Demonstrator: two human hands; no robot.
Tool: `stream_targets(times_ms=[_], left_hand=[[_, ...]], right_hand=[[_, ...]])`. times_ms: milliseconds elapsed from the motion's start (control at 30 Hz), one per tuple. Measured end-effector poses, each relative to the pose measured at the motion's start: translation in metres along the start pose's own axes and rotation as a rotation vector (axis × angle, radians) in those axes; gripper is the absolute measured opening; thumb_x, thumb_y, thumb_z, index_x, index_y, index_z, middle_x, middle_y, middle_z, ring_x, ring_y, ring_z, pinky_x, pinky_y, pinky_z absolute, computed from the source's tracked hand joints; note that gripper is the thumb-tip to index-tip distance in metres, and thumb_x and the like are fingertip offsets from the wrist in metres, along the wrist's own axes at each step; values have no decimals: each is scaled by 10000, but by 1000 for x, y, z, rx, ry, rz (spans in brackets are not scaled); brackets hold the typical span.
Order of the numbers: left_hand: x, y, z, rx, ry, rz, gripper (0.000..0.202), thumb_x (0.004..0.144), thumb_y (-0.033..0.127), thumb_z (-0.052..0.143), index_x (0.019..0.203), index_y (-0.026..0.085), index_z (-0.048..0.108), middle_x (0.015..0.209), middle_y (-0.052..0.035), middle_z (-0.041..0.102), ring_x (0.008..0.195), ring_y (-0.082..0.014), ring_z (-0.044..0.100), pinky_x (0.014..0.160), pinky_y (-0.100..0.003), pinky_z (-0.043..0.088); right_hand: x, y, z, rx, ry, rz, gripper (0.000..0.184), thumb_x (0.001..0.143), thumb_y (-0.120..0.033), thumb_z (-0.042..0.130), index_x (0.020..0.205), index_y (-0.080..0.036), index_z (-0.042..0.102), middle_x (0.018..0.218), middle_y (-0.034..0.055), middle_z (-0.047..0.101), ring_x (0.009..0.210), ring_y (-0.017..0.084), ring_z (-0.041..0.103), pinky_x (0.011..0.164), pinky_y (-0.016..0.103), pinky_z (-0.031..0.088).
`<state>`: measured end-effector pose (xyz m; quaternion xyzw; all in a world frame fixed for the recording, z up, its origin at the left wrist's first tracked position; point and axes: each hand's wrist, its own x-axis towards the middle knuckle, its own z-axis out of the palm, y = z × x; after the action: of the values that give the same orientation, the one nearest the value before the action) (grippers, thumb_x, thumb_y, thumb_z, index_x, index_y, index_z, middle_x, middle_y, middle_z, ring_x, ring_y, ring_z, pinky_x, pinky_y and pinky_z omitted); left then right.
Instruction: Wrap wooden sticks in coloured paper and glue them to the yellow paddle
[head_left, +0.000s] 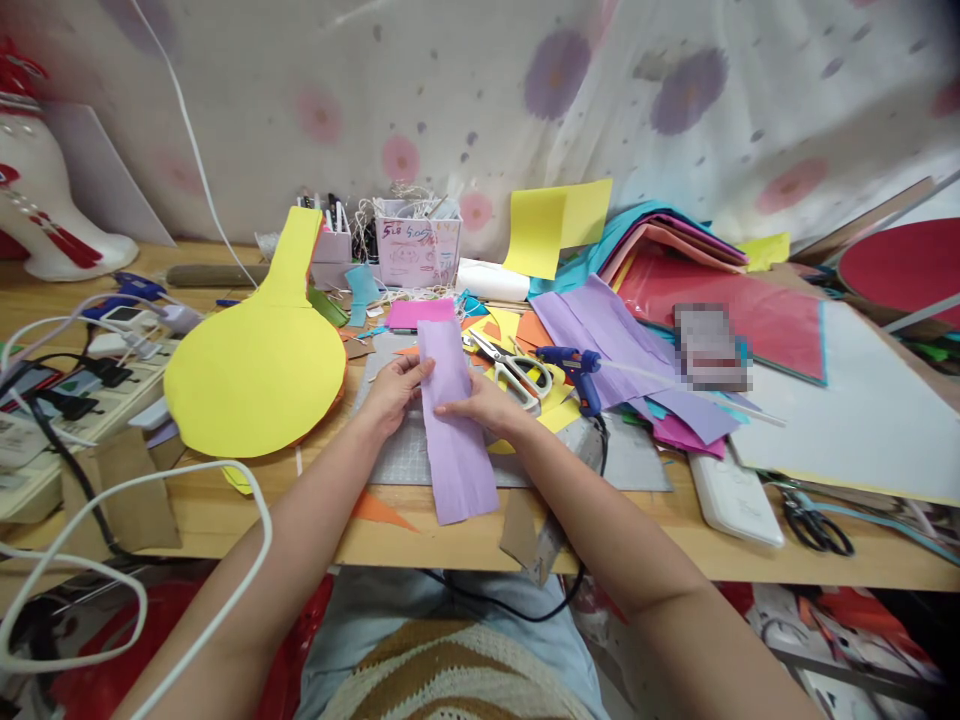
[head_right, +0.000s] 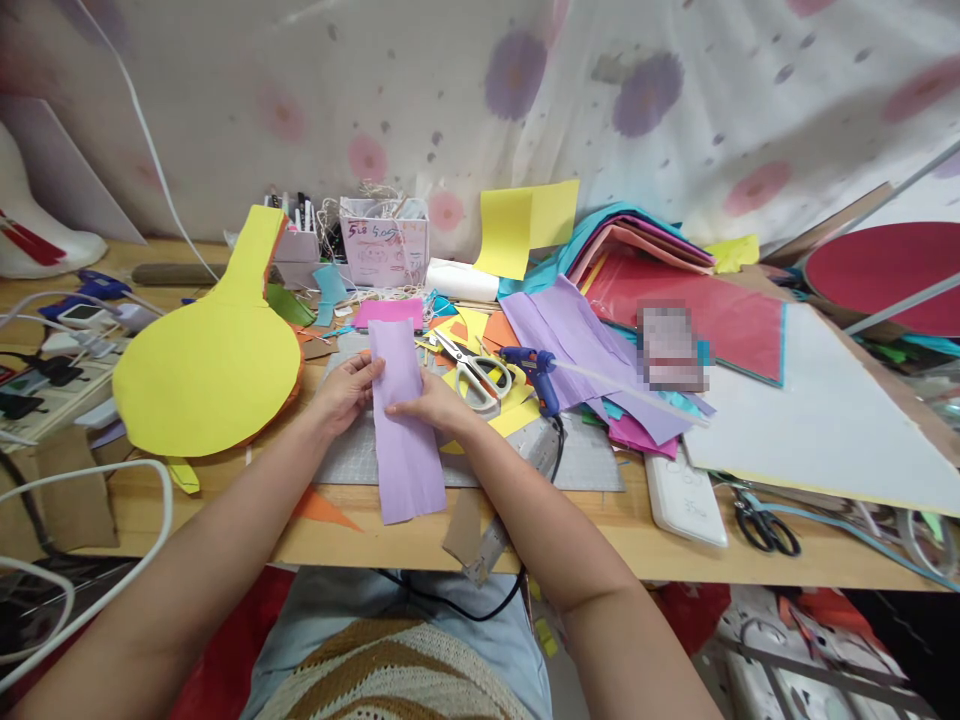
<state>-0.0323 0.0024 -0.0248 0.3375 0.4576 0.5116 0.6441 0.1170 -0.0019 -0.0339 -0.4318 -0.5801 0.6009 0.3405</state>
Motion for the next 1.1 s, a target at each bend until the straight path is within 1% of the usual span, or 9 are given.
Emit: stream_targets(times_ms=[267,367,467,567,667,767,967,1033,1100], left_hand=[[-2,4,-1,-31,-37,-28,383,459,342,793,703,145,572,653,24,578,548,-57,522,490,-168,407],[-1,4,-1,-48,-18,-13,397,441,333,799,706,148,569,678,25,588,570,-60,529,504,-169,411],[1,4,-2,-53,34,28,406,434,345,795,696,150,554,667,36,580,563,-59,513,506,-176,404],[3,3,-3,-40,125,113,402,440,358,787,675,150,535,648,44,567,569,-57,503,525,-176,404],[3,3,-1,-32,174,161,414,435,362,784,691,148,538,650,45,563,565,-56,500,513,-173,396],[1,2,6,-70,171,158,437,424,382,783,693,144,533,628,44,555,527,-56,494,490,-181,387],[-2,1,11,-111,180,140,447,425,402,781,687,139,534,603,45,528,526,-60,496,528,-201,409],[1,2,7,-84,221,163,433,460,414,764,707,144,531,635,37,533,556,-69,509,554,-213,420],[5,4,0,11,329,272,417,519,425,734,759,155,527,718,16,554,641,-85,536,617,-226,432]], right_hand=[[2,2,-4,-86,45,2,490,530,-274,727,979,-170,559,885,27,635,795,183,592,727,337,473],[2,0,-5,-136,68,-40,569,543,-296,725,1055,-175,510,969,49,617,856,191,579,750,344,467],[-1,-6,-3,-296,271,-191,689,567,-350,724,1158,-173,418,1084,91,560,966,202,534,792,342,446],[-9,-15,3,-602,493,-434,481,688,-383,638,1089,-175,472,1115,105,522,1046,205,465,876,343,383],[-14,-19,11,-843,408,-542,226,790,-374,531,918,-187,541,953,70,574,956,185,481,858,315,356],[-14,-17,19,-923,296,-466,190,783,-368,541,848,-191,530,839,37,588,803,162,502,720,275,366],[-12,-14,23,-837,287,-226,115,754,-303,537,787,-199,501,687,-25,553,602,107,464,565,230,301],[-12,-15,20,-767,243,-176,120,752,-307,531,746,-193,496,650,-33,529,576,96,443,558,226,295],[-12,-17,12,-636,169,-135,163,745,-337,537,717,-185,487,627,-37,497,566,88,421,545,222,290]])
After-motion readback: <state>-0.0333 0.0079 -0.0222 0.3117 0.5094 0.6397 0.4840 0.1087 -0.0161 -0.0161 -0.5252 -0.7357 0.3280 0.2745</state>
